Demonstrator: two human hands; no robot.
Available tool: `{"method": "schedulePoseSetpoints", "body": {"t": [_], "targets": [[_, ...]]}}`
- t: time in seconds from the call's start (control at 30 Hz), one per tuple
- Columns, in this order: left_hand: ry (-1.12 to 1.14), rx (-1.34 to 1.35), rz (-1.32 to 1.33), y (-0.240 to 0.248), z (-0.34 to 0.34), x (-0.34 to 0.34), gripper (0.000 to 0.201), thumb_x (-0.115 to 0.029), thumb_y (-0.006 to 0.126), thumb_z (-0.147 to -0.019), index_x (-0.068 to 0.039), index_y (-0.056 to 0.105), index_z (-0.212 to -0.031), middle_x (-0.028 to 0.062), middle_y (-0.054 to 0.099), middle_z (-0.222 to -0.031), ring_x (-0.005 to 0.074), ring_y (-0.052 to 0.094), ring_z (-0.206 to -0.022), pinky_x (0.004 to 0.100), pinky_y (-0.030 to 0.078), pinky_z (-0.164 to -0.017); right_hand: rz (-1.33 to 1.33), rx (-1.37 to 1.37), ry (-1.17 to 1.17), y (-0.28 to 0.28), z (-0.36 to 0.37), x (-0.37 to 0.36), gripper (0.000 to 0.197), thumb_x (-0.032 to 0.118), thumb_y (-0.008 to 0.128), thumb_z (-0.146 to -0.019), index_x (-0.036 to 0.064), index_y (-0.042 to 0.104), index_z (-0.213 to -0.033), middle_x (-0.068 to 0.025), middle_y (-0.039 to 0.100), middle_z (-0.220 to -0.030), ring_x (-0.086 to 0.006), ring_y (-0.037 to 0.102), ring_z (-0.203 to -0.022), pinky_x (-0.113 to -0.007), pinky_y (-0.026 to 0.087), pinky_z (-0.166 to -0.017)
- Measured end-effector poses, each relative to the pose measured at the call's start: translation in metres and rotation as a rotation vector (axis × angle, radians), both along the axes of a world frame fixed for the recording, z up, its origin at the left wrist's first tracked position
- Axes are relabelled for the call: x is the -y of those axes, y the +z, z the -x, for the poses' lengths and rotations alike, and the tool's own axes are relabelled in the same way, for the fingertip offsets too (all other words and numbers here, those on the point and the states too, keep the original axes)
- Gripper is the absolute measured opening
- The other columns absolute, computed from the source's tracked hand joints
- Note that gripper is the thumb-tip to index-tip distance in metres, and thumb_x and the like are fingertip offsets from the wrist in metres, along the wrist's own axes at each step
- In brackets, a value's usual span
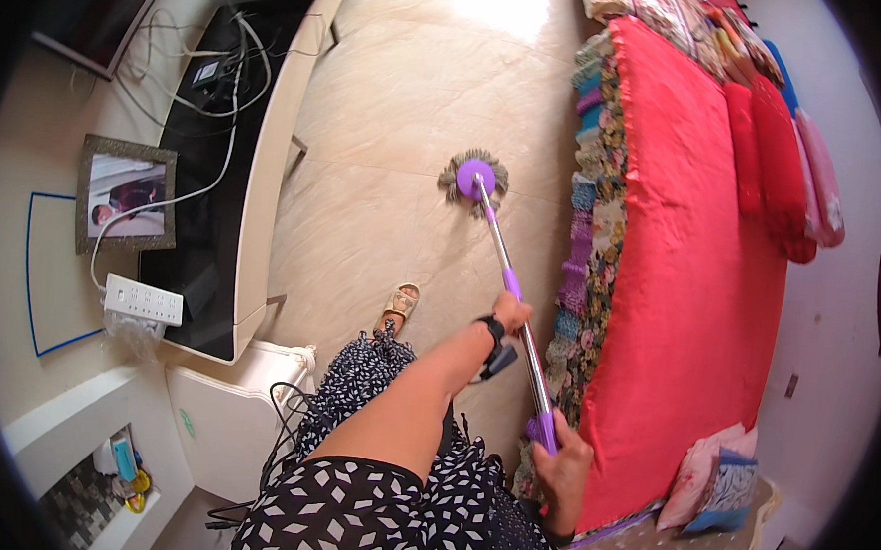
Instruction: The recorder mops the floor across several rooms of an apartment using a purple mop.
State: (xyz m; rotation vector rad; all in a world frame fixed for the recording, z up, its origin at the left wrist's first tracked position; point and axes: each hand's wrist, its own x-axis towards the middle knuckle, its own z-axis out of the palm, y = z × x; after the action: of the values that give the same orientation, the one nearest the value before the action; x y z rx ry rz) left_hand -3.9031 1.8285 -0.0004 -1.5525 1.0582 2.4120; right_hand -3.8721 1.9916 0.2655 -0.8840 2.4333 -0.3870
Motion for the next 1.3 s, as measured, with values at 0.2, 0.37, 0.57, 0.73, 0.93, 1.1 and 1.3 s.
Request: {"method": "schedulePoseSetpoints", "body": {"t": [0.2, 0.37, 0.57, 0.73, 0.93, 1.1, 1.3], "targets": [[0.414, -0.089, 0.196, -0.046, -0.032, 0.159, 0.013, -0.005, 0.058, -0.063, 0.001, 0.048, -0.057, 0.0105, 0.048, -0.049, 0.0217, 0.051, -0.040, 0.0355, 0.039, -0.034, 0.088, -0.090, 0.409, -0.052, 0.008, 0.147, 0.056, 0.006, 0.060, -0.059, 0.0039, 0.049, -0.113, -0.0180, 0.055, -0.068, -0.0340, 0.055, -0.060, -0.041, 0.044, -0.056], [0.616, -0.041, 0.095, -0.006, -0.072, 0.239, 0.011, 0.002, 0.055, -0.068, 0.007, 0.050, -0.077, 0.0143, 0.055, -0.064, 0.0276, 0.060, -0.053, 0.0390, 0.054, -0.047, 0.105, -0.154, 0.600, -0.079, 0.002, 0.238, 0.049, 0.004, 0.058, -0.061, 0.0027, 0.050, -0.109, -0.0199, 0.056, -0.068, -0.0369, 0.055, -0.060, -0.044, 0.044, -0.054], [0.576, 0.053, 0.131, -0.022, -0.113, 0.235, 0.014, 0.000, 0.053, -0.069, 0.006, 0.047, -0.081, 0.0142, 0.054, -0.067, 0.0273, 0.058, -0.053, 0.0418, 0.053, -0.046, 0.024, -0.128, 0.744, -0.098, -0.008, 0.238, 0.045, 0.002, 0.053, -0.064, 0.0028, 0.050, -0.110, -0.0209, 0.057, -0.068, -0.0378, 0.055, -0.061, -0.046, 0.044, -0.053], [0.103, 0.032, 0.312, -0.108, -0.126, 0.168, 0.059, -0.009, 0.055, -0.071, 0.008, 0.017, -0.113, 0.0167, 0.049, -0.082, 0.0275, 0.058, -0.061, 0.0479, 0.052, -0.046, 0.025, -0.130, 0.809, -0.072, -0.013, 0.173, 0.047, 0.003, 0.053, -0.066, 0.0054, 0.048, -0.114, -0.0194, 0.055, -0.067, -0.0370, 0.054, -0.059, -0.046, 0.043, -0.052], [-0.057, -0.140, 0.197, -0.114, -0.104, 0.032, 0.061, -0.016, 0.054, -0.073, 0.006, 0.013, -0.113, 0.0205, 0.048, -0.089, 0.0310, 0.058, -0.072, 0.0511, 0.051, -0.048, -0.095, -0.094, 0.767, -0.047, 0.008, 0.063, 0.051, 0.000, 0.055, -0.064, 0.0047, 0.047, -0.115, -0.0178, 0.054, -0.066, -0.0356, 0.055, -0.062, -0.044, 0.043, -0.055], [0.014, -0.145, -0.354, 0.024, -0.088, -0.049, 0.050, -0.025, 0.045, -0.079, 0.004, 0.015, -0.106, 0.0197, 0.055, -0.082, 0.0289, 0.060, -0.071, 0.0530, 0.051, -0.056, -0.124, -0.102, 0.702, -0.022, 0.038, -0.051, 0.053, 0.006, 0.058, -0.064, 0.0105, 0.047, -0.116, -0.0158, 0.054, -0.065, -0.0333, 0.055, -0.058, -0.042, 0.043, -0.051], [-0.447, -0.162, -0.457, 0.042, -0.051, -0.169, 0.057, -0.045, 0.047, -0.081, 0.007, 0.044, -0.104, 0.0265, 0.050, -0.100, 0.0358, 0.054, -0.093, 0.0517, 0.050, -0.063, -0.234, 0.043, 0.441, 0.019, 0.050, -0.172, 0.055, 0.004, 0.057, -0.062, 0.0133, 0.050, -0.116, -0.0151, 0.054, -0.065, -0.0317, 0.055, -0.057, -0.040, 0.042, -0.051]]}}
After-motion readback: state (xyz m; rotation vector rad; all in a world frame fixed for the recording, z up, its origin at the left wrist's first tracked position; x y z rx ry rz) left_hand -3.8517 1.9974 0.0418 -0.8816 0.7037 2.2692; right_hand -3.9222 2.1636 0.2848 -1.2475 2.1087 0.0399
